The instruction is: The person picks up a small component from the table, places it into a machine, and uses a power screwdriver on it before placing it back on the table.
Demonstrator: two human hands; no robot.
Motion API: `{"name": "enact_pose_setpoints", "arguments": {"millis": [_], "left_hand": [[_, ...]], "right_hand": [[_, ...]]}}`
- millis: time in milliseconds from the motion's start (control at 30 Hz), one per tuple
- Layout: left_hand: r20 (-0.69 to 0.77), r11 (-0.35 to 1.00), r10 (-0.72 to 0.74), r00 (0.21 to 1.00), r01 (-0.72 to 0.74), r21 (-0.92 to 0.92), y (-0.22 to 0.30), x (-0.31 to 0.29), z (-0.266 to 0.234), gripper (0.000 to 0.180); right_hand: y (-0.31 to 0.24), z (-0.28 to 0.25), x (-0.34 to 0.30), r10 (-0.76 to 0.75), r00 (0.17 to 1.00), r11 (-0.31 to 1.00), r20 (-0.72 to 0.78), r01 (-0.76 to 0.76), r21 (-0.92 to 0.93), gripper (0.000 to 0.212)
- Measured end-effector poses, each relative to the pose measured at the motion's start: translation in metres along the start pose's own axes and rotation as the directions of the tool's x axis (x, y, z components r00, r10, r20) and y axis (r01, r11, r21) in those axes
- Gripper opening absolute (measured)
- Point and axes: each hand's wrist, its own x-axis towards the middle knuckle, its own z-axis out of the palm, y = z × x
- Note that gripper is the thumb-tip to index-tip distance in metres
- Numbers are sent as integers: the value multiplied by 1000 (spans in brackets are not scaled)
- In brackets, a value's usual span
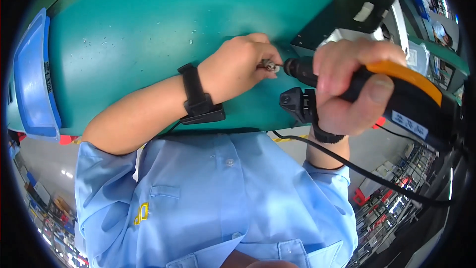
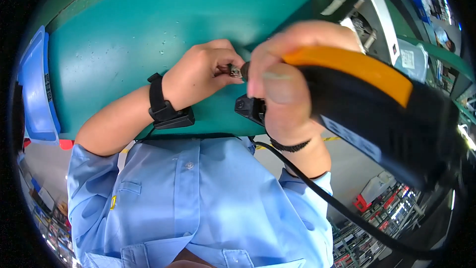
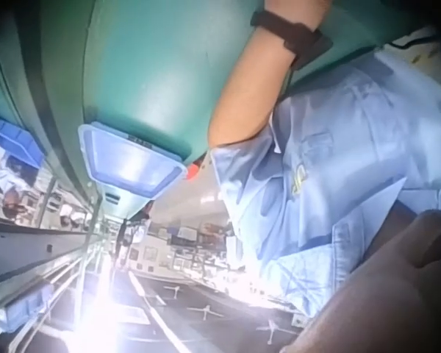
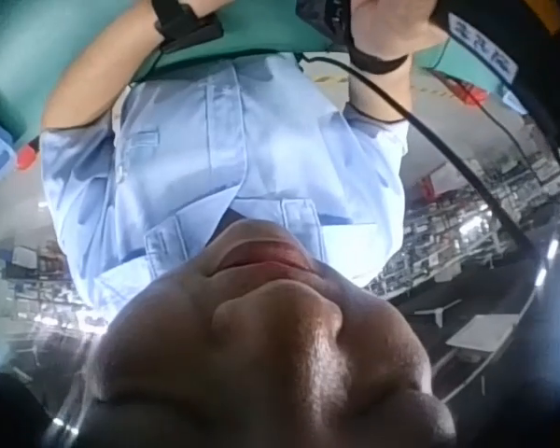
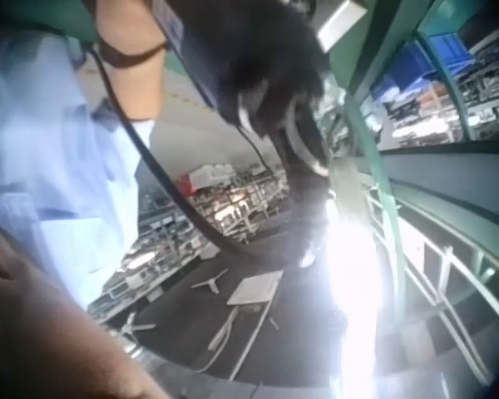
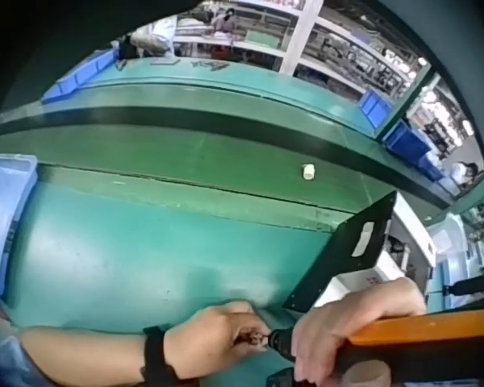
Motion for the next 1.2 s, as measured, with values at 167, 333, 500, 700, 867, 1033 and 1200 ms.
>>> {"name": "enact_pose_setpoints", "arguments": {"millis": [167, 333, 500, 700, 867, 1033, 1200], "left_hand": [[-6, 999, -1, 1000, 1, 32, 3, 3, -2, 18], [2, 1000, -24, 1000, 24, -12, 5, 5, 4, 16], [-23, 1000, 19, 1000, -19, 6, -5, 5, 8, 13], [22, 996, -84, 996, 84, -5, 0, 1, 2, 11], [-4, 999, -3, 1000, 4, 36, -6, 1, 1, 14], [-46, 999, -33, 998, 33, -5, -6, -4, -2, 18], [-26, 999, -36, 999, 37, 20, -5, 2, -3, 20]], "right_hand": [[-21, -30, -4, -213, 975, 966, 68, 200, 160, 43], [-74, -77, -15, -265, 962, 961, -60, 269, 64, 44], [-55, -83, -15, -311, 945, 950, -103, 313, 6, 44], [-35, -81, -10, -288, 953, 953, -90, 295, 75, 43], [-34, -90, 14, -166, 984, 974, 59, 155, 165, 38], [-20, -74, 18, 172, 974, 924, -145, -108, 366, 38], [-12, -27, -2, 13, 960, 944, -279, 80, 319, 43]]}}
